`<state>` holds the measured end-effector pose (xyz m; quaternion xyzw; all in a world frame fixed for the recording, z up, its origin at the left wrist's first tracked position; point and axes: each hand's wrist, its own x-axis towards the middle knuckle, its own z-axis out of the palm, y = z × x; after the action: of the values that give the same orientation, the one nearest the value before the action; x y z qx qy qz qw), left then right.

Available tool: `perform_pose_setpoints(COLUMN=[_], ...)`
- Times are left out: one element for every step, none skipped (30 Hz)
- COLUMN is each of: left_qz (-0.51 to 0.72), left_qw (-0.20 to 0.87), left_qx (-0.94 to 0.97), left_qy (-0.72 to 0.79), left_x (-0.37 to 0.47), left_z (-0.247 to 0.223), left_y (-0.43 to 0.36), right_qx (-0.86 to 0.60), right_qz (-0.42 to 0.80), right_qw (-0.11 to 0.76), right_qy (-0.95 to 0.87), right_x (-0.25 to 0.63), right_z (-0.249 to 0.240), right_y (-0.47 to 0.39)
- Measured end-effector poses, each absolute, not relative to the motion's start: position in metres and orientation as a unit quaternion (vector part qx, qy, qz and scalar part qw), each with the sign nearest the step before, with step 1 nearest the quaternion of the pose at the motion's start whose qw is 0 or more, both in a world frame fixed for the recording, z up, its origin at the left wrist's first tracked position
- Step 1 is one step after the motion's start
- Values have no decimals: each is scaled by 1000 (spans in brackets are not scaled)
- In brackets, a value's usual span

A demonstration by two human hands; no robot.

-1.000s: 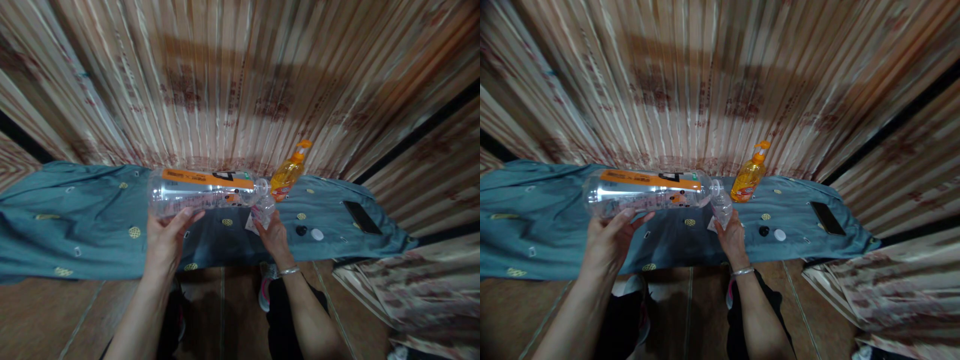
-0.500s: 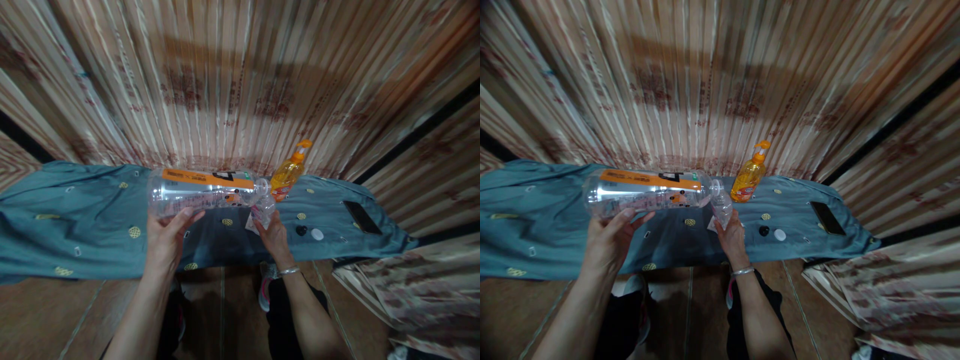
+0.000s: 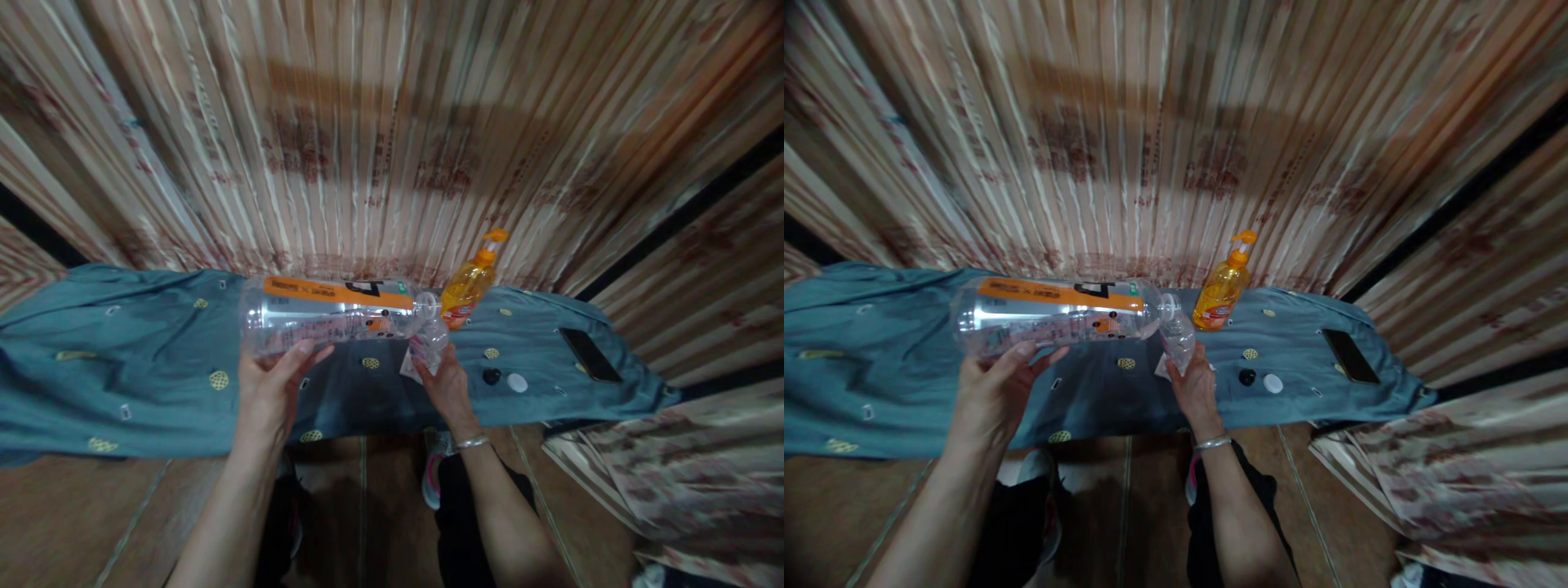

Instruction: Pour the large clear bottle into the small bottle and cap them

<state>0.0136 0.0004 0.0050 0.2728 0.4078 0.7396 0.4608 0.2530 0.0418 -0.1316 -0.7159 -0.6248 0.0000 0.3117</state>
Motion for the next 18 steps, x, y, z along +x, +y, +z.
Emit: perform_pose_setpoints(left_qz=[740,739,739,738,738,738,739,740,741,741,740,740,739,739,740,739,740,739], left_qw=[461,461,462,463,463,464,464,463,461,461,461,461,461,461,461,462,461,461], left_qx=[272,272,272,272,273,273,273,273,272,272,272,273,273,274,274,274,274,274], left_qy=[408,408,408,408,407,406,405,404,405,406,407,407,407,407,406,406,406,407], left_x=[13,13,13,13,13,13,13,13,13,13,13,13,13,13,13,13,13,13], left_z=[5,5,5,5,5,5,5,6,6,6,7,7,7,7,8,8,8,8], left_y=[1,1,1,1,1,1,1,0,0,0,-1,-1,-1,-1,-1,-1,-1,0], right_qx=[-715,-715,-715,-715,-715,-715,-715,-715,-715,-716,-716,-716,-715,-714,-714,-715,-716,-717], right_qz=[-1,-1,-1,-1,0,3,6,9,11,10,8,6,4,3,1,-2,-4,-7], right_qw=[314,314,314,314,313,312,311,309,307,305,305,305,307,308,308,307,305,303], right_qy=[-625,-624,-624,-624,-625,-625,-626,-627,-628,-627,-627,-628,-628,-629,-629,-629,-628,-627], right_x=[253,253,253,253,253,252,252,252,252,252,253,253,253,253,253,253,253,253], right_z=[-132,-132,-132,-132,-131,-130,-130,-129,-129,-129,-129,-129,-129,-130,-131,-131,-132,-132], right_y=[42,42,42,42,42,41,41,41,41,41,41,41,42,42,42,42,42,42])
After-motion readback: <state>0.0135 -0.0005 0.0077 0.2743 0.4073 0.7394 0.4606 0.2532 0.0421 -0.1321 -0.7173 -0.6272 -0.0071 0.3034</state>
